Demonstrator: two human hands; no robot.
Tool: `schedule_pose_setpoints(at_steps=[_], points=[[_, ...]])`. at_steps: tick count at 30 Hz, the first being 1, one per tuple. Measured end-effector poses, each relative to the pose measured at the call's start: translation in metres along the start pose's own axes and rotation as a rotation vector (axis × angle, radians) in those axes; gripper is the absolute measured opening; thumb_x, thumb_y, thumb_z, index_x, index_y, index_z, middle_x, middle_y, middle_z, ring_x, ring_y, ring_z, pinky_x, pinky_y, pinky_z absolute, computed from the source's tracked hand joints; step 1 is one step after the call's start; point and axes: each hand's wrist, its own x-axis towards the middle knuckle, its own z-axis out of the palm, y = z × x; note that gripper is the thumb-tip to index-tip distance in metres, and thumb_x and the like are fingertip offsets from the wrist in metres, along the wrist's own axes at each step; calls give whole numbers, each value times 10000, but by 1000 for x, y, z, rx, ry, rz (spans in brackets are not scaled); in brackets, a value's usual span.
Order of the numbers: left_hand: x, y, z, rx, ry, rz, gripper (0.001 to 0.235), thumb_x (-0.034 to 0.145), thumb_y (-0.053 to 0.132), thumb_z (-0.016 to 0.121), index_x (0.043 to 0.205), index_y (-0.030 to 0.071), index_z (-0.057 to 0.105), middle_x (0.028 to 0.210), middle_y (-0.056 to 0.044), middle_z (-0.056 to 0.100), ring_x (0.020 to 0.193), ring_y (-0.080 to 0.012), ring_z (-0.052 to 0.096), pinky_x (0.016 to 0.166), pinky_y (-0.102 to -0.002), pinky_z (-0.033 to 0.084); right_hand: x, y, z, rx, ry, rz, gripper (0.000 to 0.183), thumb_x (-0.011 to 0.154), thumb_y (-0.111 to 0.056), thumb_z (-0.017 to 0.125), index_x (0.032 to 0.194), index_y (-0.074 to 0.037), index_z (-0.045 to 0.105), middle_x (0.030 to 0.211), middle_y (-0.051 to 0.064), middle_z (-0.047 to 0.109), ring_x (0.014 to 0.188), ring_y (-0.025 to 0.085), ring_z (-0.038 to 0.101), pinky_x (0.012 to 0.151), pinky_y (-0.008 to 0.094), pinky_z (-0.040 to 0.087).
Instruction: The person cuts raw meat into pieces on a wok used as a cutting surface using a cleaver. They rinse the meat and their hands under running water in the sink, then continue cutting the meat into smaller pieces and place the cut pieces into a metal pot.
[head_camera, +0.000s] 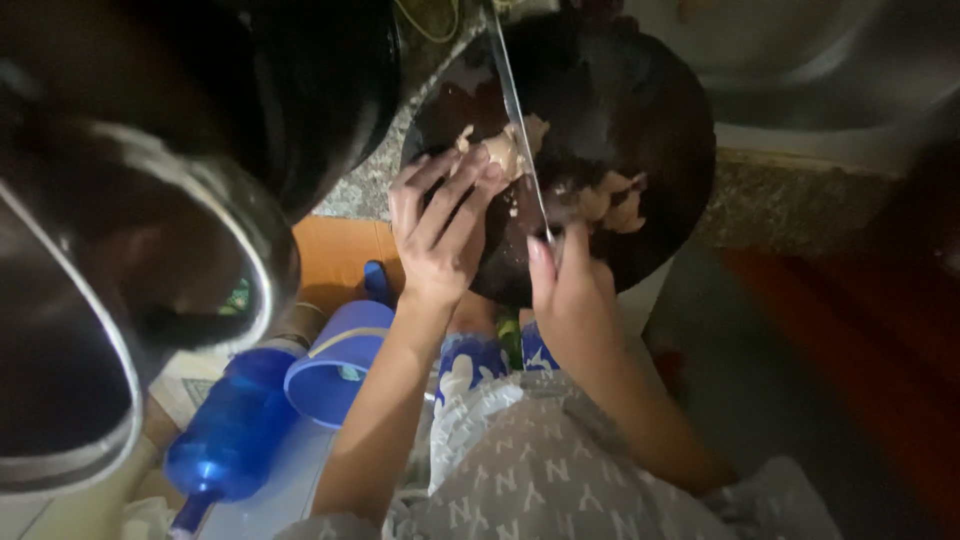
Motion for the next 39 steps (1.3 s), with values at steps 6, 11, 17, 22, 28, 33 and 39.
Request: schedule_pose_setpoints(at_steps=[6,11,17,22,28,33,39], points=[[-5,3,3,-12,20,-49,240,810,-41,800,1044,-1,760,1155,-103,719,1149,-309,644,1053,-456,524,-10,-18,1,-27,60,38,312,1083,-252,538,1249,9,492,799,203,709,700,402,717,542,465,522],[-7,7,4,-37,128,-76,188,885,-55,793,1058,7,752,1158,-96,726,1143,-274,663,1066,-422,522,-62,1,10,-97,116,47,315,1055,-263,563,1233,-8,514,808,254,701,742,461,697,578,533,513],[-10,11,-8,-65,86,-33,245,872,-72,736,1090,37,754,1223,-87,699,1195,-286,646,1110,-455,498,-15,-16,18,86,208,-19,323,1085,-316,512,1178,-10,560,803,232,702,701,417,724,551,490,537],[-16,12,-10,-88,75,-48,297,878,-92,694,1140,45,707,1228,-99,681,1224,-303,625,1145,-456,487,-23,-32,24,-29,296,-27,341,1112,-329,547,1195,2,541,759,248,680,694,425,707,540,497,529],[-19,8,0,-56,61,-63,308,906,-82,694,1185,41,656,1236,-110,643,1196,-335,592,1088,-452,481,-61,3,48,-207,304,84,367,1045,-337,586,1216,-14,551,692,279,663,645,484,670,504,555,494],[-22,9,1,36,-46,-128,400,848,-76,689,1212,87,719,1176,-125,623,1096,-339,586,976,-448,488,-14,-26,33,1,154,231,381,1107,-400,519,1225,-39,548,796,251,703,736,446,708,574,531,534],[-14,11,0,-18,62,-65,270,950,-77,692,1195,27,647,1279,-121,612,1246,-339,582,1142,-452,466,-68,-3,38,-103,185,205,378,1044,-358,566,1226,-27,556,791,294,683,754,497,673,593,561,501]])
